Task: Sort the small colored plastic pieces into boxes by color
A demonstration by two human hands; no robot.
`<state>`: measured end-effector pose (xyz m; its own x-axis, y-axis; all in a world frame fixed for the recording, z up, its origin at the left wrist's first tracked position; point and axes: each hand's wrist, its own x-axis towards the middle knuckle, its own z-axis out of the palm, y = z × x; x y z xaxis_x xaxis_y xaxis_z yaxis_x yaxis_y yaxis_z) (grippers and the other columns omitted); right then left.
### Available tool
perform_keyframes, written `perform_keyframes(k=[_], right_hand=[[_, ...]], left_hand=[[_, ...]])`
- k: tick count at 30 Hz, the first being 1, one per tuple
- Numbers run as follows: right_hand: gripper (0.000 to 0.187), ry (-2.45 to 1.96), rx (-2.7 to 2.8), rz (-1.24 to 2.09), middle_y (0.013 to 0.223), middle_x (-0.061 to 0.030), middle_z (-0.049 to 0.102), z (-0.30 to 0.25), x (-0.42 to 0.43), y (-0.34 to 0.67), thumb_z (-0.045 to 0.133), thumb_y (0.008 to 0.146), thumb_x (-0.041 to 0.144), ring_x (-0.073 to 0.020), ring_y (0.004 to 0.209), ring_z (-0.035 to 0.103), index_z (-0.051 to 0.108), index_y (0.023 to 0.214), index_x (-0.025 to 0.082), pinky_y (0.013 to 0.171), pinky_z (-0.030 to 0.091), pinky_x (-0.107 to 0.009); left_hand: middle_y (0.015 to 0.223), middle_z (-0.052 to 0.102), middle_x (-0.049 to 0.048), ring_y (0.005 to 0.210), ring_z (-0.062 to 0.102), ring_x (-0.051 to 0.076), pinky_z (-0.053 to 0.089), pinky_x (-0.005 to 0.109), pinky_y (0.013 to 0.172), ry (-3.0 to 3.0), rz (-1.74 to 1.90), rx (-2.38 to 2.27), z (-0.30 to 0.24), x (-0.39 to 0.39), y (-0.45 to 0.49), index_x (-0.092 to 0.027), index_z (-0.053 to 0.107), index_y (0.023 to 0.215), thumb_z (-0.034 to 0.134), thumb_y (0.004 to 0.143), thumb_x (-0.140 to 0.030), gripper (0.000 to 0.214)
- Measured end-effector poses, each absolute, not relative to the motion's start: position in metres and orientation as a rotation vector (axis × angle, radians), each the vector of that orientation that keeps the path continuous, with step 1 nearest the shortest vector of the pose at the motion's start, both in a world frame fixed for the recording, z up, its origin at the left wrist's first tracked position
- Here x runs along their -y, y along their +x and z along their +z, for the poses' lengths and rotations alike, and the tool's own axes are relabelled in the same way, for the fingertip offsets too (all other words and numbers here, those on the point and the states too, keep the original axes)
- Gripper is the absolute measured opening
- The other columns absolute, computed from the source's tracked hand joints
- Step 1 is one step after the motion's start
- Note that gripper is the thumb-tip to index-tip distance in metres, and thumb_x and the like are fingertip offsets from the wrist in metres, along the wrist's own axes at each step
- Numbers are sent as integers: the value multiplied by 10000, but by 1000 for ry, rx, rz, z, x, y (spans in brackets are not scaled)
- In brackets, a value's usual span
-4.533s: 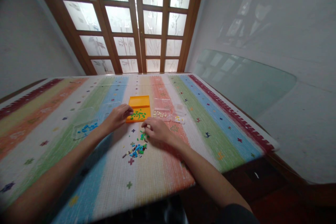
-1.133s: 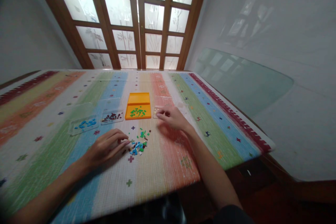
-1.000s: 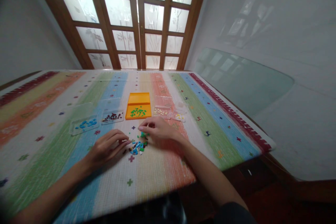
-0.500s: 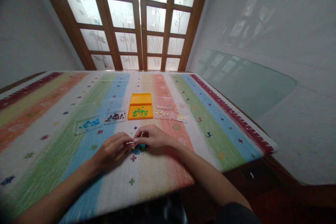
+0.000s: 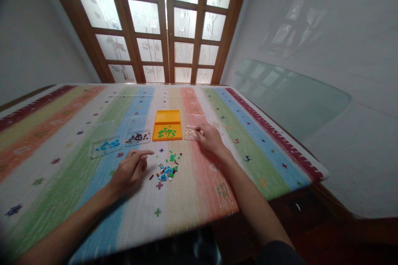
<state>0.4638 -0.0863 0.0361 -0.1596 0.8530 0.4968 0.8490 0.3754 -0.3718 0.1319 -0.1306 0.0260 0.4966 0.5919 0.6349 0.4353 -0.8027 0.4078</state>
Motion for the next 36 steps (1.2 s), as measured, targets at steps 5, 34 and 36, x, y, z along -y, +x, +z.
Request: perform_keyframes(k=[5, 34, 36], right_hand=[[220, -1508, 2031, -64, 1025, -109, 723, 30, 86, 464, 577, 856, 98, -226, 863, 637, 751, 959, 183, 740, 450, -316], [169, -1311, 2180, 25, 992, -88, 672, 37, 111, 419, 582, 867, 146, -203, 853, 601, 725, 943, 195, 743, 446, -323], [170, -1332, 2188, 36, 1001, -84, 671, 37, 111, 419, 588, 867, 153, -206, 861, 596, 725, 955, 204, 742, 441, -322]], left_hand=[[919, 640, 30, 806, 617, 166, 519, 314, 760, 2430, 1101, -894, 25, 129, 132, -203, 514, 1278, 417, 984, -125, 320], [979, 627, 71, 905, 531, 223, 435, 377, 801, 2609, 609, -585, 33, 139, 139, -215, 668, 972, 533, 985, -218, 136], [973, 629, 69, 899, 533, 220, 439, 378, 801, 2617, 604, -589, 35, 138, 139, -212, 661, 948, 536, 984, -220, 130]])
